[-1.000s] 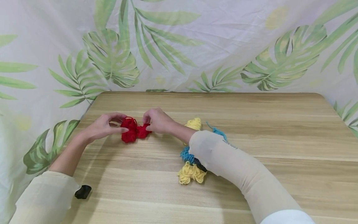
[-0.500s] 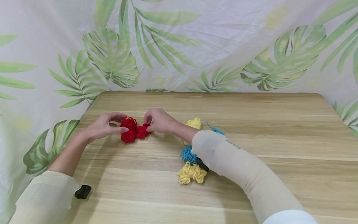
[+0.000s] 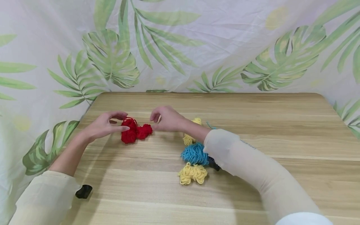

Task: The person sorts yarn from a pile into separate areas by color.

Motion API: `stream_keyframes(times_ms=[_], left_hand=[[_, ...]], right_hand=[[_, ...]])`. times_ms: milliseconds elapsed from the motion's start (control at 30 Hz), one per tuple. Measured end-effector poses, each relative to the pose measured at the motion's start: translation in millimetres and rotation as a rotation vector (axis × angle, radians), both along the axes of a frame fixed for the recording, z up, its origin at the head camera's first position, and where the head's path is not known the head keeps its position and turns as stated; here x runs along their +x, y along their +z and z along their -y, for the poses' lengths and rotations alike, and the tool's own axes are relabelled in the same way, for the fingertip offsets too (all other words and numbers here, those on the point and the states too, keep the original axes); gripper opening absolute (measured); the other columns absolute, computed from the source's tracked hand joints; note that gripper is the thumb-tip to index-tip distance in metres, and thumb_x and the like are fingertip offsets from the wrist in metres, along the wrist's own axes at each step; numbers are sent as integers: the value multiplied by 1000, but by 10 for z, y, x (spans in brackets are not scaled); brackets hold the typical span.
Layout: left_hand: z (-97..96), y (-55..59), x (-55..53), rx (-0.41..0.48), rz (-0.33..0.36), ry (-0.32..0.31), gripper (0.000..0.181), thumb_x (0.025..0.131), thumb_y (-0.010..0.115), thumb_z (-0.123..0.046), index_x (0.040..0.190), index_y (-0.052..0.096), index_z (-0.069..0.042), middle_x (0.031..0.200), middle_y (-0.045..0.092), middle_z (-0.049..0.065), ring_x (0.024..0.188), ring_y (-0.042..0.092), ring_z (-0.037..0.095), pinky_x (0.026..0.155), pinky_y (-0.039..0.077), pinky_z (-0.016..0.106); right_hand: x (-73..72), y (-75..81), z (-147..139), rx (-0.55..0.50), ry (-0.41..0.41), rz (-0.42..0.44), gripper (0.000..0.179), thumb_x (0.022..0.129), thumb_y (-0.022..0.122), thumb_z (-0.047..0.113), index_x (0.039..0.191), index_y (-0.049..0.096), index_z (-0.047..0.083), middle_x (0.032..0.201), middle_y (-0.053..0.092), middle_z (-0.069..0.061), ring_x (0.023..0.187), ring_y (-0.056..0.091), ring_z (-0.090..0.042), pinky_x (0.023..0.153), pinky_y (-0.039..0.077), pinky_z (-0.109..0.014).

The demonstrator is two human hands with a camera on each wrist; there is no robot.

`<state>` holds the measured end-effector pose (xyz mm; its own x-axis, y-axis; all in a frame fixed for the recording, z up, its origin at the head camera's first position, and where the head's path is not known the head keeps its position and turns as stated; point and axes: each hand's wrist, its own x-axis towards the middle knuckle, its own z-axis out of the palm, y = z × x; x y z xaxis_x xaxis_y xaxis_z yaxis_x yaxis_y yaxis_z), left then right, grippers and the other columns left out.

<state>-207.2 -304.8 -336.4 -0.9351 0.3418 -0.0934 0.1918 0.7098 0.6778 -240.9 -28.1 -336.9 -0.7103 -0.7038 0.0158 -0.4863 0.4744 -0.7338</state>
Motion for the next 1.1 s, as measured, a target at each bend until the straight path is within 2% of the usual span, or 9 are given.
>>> stream_keyframes(times_ms=[433,600,867,1100], left_hand=[[-77,42,-14,-23,-41,-20,58,83,73,-25,129,50,3,126,54,19,117,48,33,98,37,52],[-140,48,-27,-43,-57,-33,58,83,73,-27,128,51,3,125,54,21,116,48,33,98,36,53],[-213,34,-44,-68,-109,-47,59,81,75,-27,125,52,5,122,56,23,114,49,34,97,37,54],[-316,75,-43,-65,-109,-62,62,80,76,-31,127,52,3,125,54,22,113,50,35,95,40,52]], right_hand=[[63,64,-322,-65,-10,-12,19,80,74,8,98,67,4,89,66,-8,80,63,-18,73,50,-20],[122,88,-441,-98,11,-1,20,79,73,6,98,67,2,89,67,-12,78,64,-21,71,51,-21],[188,109,-632,-97,12,-8,22,80,74,7,100,67,2,91,67,-12,78,64,-19,72,51,-23],[220,133,-827,-93,-11,-41,24,80,75,11,102,67,6,96,67,-5,83,63,-14,76,51,-25]])
